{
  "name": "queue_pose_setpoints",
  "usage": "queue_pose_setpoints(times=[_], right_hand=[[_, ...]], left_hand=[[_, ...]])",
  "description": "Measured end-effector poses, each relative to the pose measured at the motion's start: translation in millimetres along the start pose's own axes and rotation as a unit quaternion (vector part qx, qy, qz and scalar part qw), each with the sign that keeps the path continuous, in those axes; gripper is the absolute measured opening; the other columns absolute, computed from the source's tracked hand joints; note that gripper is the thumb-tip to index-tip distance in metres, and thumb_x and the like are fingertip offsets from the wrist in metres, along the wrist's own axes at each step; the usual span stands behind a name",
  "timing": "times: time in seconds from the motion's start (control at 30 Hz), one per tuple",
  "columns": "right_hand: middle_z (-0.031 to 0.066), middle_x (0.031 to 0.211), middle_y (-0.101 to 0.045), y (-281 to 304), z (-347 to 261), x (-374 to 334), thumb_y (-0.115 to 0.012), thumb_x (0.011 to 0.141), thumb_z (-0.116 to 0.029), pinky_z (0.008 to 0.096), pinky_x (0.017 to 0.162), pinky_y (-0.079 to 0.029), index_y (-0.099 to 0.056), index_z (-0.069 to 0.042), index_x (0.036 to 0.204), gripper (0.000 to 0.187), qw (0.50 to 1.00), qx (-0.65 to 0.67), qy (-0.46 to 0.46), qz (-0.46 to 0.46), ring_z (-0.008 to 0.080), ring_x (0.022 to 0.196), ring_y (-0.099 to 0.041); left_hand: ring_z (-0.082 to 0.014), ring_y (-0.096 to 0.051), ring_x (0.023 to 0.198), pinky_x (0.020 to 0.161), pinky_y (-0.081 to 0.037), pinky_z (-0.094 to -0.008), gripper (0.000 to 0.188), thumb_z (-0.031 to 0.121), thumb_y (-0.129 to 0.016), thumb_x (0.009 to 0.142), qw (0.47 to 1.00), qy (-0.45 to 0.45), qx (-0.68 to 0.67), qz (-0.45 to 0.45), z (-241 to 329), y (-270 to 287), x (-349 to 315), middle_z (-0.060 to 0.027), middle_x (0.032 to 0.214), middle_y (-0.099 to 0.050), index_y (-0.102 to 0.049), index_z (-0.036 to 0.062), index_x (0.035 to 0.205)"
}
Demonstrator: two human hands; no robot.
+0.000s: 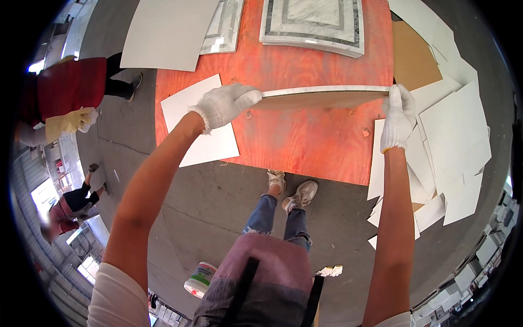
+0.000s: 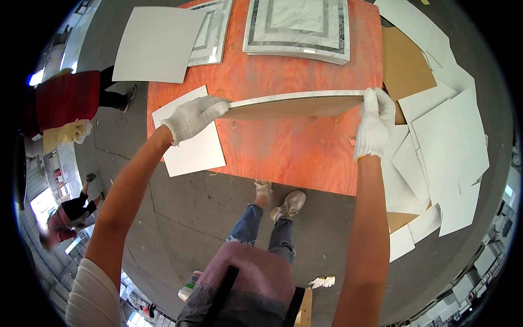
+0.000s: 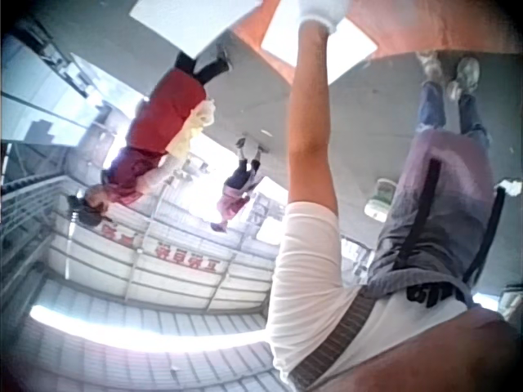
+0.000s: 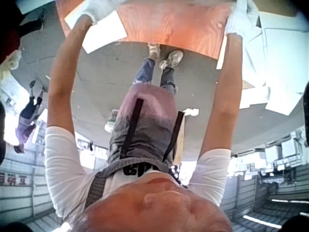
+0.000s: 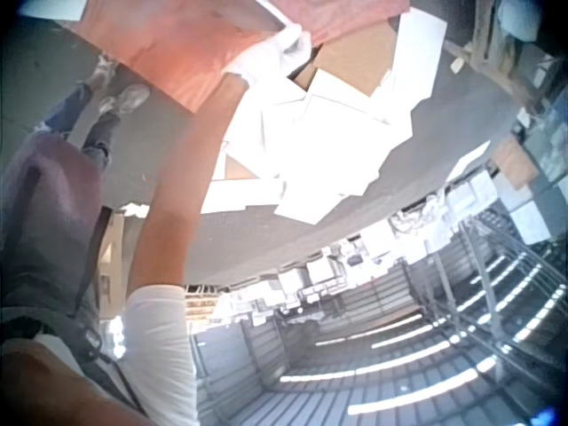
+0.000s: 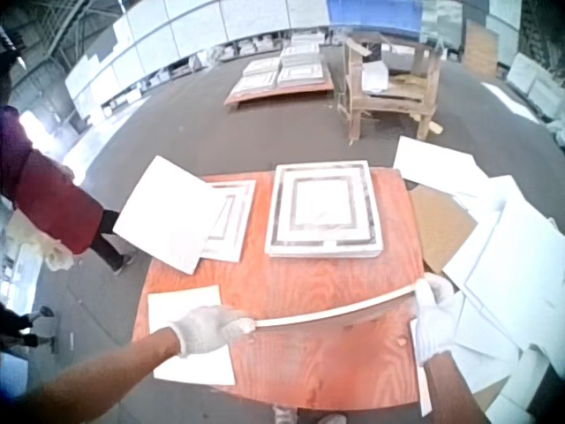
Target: The person picks up square tiles from a table, walks to a partially tiled floor area, and places each tile into position. The person repeats this process multiple times, carrying tiles one at a time and aligning them with the existing pattern.
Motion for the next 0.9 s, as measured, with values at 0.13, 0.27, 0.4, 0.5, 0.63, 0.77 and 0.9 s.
queue_pose_setpoints(times=[0.13,0.27,0.4,0.5,0.63,0.77,0.9], right_hand=[[0.0007,0.081,-0.055,-6,3,-7,-0.068,0.087,-0.022,0.022,0.061,-0.041,-0.059,0.0,0.105,0.029,0.999,0.014,-0.011,0.036,0.0064,0.07,-0.047],[0.0004,0.078,-0.054,0,5,-6,-0.067,0.087,-0.023,0.0224,0.061,-0.043,-0.059,-0.001,0.1,0.027,1.0,-0.005,-0.013,0.02,0.0065,0.069,-0.046],[0.0015,0.08,-0.054,0,-7,-20,-0.065,0.088,-0.023,0.0248,0.065,-0.046,-0.056,-0.003,0.098,0.024,0.998,-0.015,-0.062,0.007,0.0081,0.07,-0.047],[0.0021,0.083,-0.052,21,10,-32,-0.062,0.089,-0.019,0.0284,0.07,-0.049,-0.053,-0.004,0.101,0.021,0.996,0.003,-0.077,0.042,0.0103,0.074,-0.049],[0.0074,0.11,-0.054,49,13,-81,-0.063,0.086,-0.024,0.0352,0.076,-0.052,-0.043,-0.004,0.123,0.047,0.963,-0.097,-0.239,0.073,0.0169,0.087,-0.057],[0.0057,0.118,-0.055,110,56,-129,-0.062,0.089,-0.027,0.0349,0.073,-0.054,-0.044,-0.006,0.131,0.051,0.911,-0.046,-0.407,-0.055,0.0171,0.091,-0.059],[0.0033,0.116,-0.057,191,69,-192,-0.059,0.092,-0.022,0.036,0.082,-0.052,-0.05,-0.007,0.127,0.039,0.906,0.034,-0.42,-0.027,0.017,0.105,-0.056]], left_hand=[[-0.0241,-0.058,0.099,0.089,-0.044,-0.0381,0.063,0.061,-0.03,0.092,1.0,0.002,-0.005,-0.006,0,0,-1,-0.0087,0.104,-0.063,-0.057,0.015,0.125],[-0.0233,-0.06,0.095,0.089,-0.044,-0.0376,0.064,0.062,-0.031,0.09,0.999,0.016,-0.02,-0.034,8,9,-4,-0.0103,0.106,-0.063,-0.057,0.0144,0.125],[-0.0262,-0.052,0.112,0.099,-0.037,-0.0378,0.066,0.062,-0.034,0.091,0.996,0.06,-0.038,-0.055,6,21,2,-0.0134,0.12,-0.058,-0.056,0.0112,0.128],[-0.0279,-0.048,0.121,0.104,-0.034,-0.0377,0.068,0.064,-0.036,0.091,0.996,0.02,-0.061,-0.061,0,21,5,-0.0152,0.125,-0.055,-0.055,0.0108,0.129],[-0.0279,-0.051,0.116,0.101,-0.037,-0.038,0.068,0.066,-0.042,0.088,0.997,0.007,-0.037,-0.074,9,18,0,-0.0138,0.124,-0.056,-0.056,0.0119,0.128],[-0.0272,-0.056,0.108,0.095,-0.042,-0.0384,0.057,0.056,-0.051,0.088,0.996,-0.005,0.029,-0.079,9,9,-3,-0.0113,0.117,-0.059,-0.058,0.0134,0.125],[-0.0257,-0.059,0.101,0.089,-0.046,-0.0379,0.042,0.043,-0.054,0.088,0.994,0.075,0.014,-0.08,19,4,-3,-0.0099,0.111,-0.062,-0.061,0.017,0.12]])
Point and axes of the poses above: each hand's wrist, its own x-axis towards the middle knuckle, its own y-axis out of the back of the hand, z = x × y, the point moved 1 cm from there along x, towards the middle knuckle
